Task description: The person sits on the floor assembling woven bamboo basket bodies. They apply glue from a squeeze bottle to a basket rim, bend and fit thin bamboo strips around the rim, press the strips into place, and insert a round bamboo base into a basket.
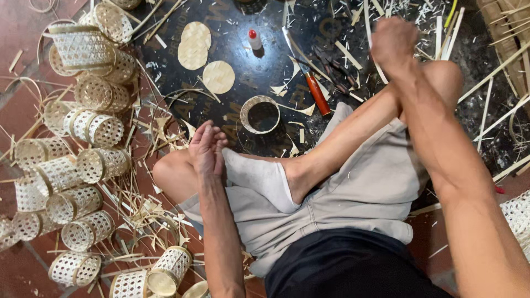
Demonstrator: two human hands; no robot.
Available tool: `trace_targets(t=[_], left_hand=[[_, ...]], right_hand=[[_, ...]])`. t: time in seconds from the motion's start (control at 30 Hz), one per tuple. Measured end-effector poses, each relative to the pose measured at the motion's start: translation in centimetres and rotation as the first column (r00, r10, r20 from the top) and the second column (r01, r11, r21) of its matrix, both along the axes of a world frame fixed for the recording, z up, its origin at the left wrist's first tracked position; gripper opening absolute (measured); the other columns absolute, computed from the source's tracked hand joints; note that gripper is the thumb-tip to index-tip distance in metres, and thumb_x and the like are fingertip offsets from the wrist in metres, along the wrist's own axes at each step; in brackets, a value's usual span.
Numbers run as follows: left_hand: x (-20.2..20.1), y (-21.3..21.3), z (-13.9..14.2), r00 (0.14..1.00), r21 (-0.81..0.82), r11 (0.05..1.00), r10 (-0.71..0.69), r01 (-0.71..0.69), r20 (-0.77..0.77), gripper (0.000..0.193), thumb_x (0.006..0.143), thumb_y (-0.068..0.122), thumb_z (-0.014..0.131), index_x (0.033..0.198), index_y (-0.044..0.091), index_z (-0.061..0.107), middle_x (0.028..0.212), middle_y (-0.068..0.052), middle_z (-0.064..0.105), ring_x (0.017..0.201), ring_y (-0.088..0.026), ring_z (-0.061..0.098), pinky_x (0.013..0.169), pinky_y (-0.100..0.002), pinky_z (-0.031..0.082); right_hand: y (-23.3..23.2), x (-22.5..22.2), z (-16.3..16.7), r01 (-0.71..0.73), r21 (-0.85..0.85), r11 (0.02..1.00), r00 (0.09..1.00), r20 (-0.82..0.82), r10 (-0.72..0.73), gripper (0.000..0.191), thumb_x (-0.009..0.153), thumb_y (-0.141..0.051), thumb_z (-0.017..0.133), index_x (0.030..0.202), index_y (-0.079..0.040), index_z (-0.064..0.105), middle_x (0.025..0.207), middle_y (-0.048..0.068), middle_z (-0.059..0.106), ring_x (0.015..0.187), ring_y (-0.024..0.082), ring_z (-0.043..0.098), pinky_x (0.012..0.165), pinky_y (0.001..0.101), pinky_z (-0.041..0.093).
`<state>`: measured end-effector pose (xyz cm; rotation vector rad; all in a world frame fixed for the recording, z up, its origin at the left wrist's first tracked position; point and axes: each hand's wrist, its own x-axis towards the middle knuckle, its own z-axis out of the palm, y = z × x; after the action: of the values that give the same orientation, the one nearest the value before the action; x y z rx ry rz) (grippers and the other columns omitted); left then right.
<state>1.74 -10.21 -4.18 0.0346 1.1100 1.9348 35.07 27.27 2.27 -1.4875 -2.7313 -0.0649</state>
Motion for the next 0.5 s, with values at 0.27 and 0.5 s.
trace_targets(t=[0.27,0.5], left_hand=[[-0.4,1.4,0.0,0.999,0.028,0.999,-0.035,0.034,0.018,0.022,0.100,0.010,0.067,0.119,-0.001,0.067,0.093,-0.012,0.072,0.075,-0.021,0.071,0.062,-0.033,0.058],[0.1,1.9,0.2,0.989,-0.064,0.998,0.000,-0.009,-0.147,0.021,0.100,0.009,0.067,0.119,-0.001,0.067,0.091,-0.010,0.072,0.071,-0.018,0.069,0.060,-0.032,0.058]], right_hand=[[-4.8,-10.3,-1.7,-0.407,-0.086,0.909,0.829,-0.453,0.329,0.025,0.096,-0.027,0.072,0.086,-0.003,0.069,0.087,0.017,0.067,0.079,0.039,0.067,0.070,0.0489,0.054],[-4.4,-9.5,1.4,-0.360,-0.118,0.926,0.311,-0.950,0.000,0.009,0.112,-0.009,0.064,0.108,-0.002,0.068,0.088,0.003,0.064,0.072,0.010,0.063,0.057,0.0273,0.052]])
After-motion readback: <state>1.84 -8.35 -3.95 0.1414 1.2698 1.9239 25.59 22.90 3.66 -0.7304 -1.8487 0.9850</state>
